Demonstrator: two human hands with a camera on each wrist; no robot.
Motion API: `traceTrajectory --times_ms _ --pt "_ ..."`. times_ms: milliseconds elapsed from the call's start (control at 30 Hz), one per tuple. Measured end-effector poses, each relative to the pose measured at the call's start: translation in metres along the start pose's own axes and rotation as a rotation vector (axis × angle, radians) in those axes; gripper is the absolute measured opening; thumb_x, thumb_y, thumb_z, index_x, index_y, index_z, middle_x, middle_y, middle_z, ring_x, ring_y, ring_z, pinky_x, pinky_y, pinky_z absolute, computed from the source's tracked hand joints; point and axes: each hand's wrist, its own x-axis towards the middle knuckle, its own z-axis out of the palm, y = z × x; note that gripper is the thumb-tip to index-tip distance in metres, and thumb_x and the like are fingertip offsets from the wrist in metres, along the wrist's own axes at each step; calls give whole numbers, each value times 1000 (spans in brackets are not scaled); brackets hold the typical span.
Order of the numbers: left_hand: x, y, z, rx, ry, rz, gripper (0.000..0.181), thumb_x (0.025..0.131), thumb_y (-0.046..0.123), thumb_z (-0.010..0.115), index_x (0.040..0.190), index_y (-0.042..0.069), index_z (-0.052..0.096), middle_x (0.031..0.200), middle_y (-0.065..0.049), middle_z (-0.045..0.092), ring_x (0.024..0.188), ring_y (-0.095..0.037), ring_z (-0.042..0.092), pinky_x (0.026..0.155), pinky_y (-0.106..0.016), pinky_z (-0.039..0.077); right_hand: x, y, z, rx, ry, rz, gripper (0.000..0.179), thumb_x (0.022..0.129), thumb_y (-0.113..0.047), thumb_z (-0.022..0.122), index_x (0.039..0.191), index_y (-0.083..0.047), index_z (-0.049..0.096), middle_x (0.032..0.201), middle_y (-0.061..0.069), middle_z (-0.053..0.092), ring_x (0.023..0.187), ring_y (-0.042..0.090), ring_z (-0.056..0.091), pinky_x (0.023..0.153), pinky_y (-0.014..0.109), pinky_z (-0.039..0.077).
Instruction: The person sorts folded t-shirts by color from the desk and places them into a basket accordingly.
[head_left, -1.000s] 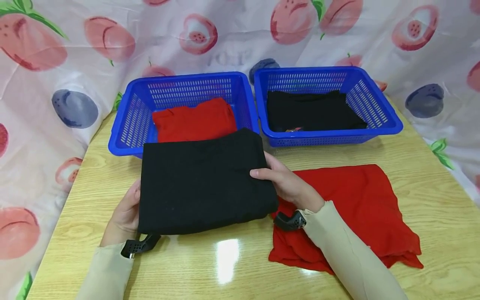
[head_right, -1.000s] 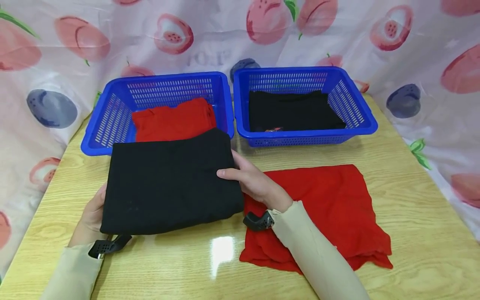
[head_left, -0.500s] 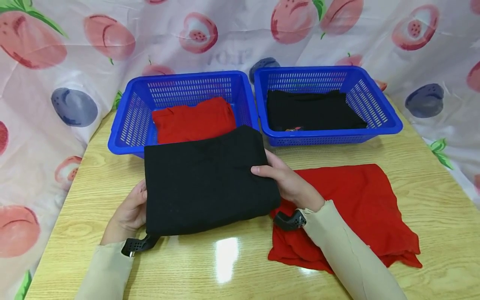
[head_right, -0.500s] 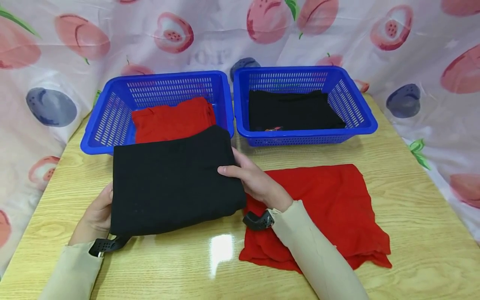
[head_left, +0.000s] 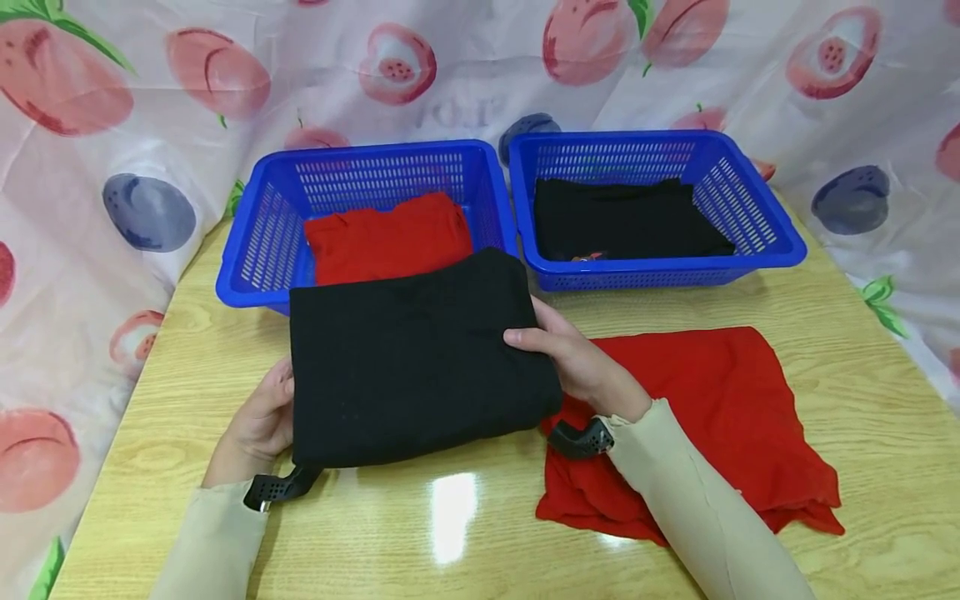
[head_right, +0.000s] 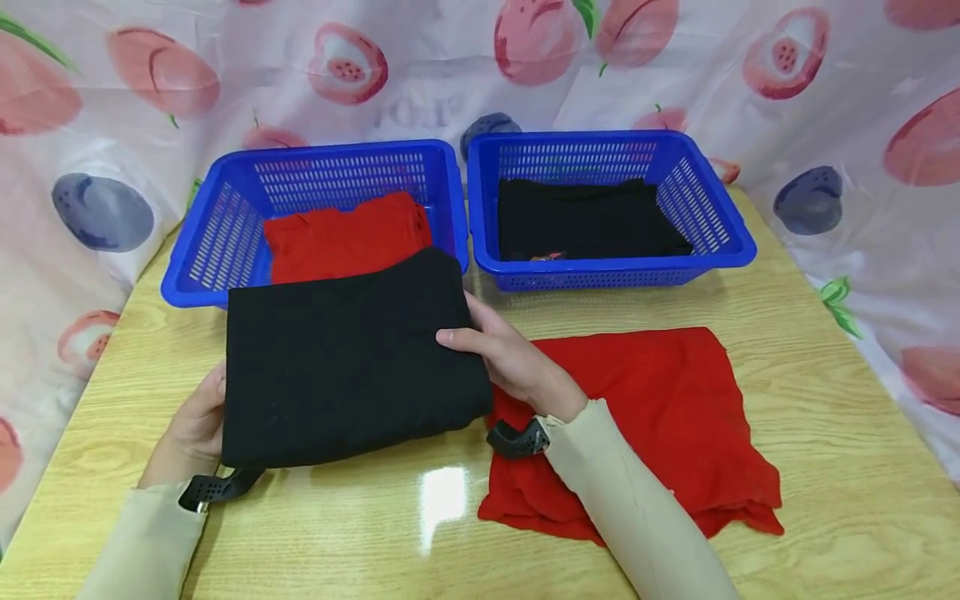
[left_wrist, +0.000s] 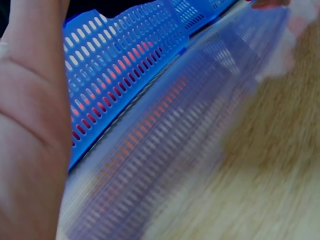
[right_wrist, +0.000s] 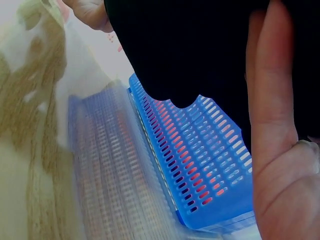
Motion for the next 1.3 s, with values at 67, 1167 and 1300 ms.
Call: traceTrajectory --times_ms 67,1167,1300 --pt "-1 0 1 2 8 -1 29 93 1 40 121 2 43 106 -10 58 91 -20 59 79 -31 48 0 0 0 -2 0 -7 46 89 -10 43 133 -9 27 124 17 41 104 28 51 88 42 44" --pt "52 11 64 703 346 101 65 93 -5 32 144 24 6 143 -11 27 115 -22 48 82 -35 46 -7 -23 -5 101 85 -198 60 89 -21 50 141 -17 21 135 10 29 110 22 42 86 33 45" --pt "67 16 82 829 479 88 69 92 1 44 143 32 9 135 -12 39 100 -21 58 76 -32 49 -9 -28 -5 146 72 -258 59 89 -19 51 140 -15 22 126 10 38 100 19 49 77 30 49"
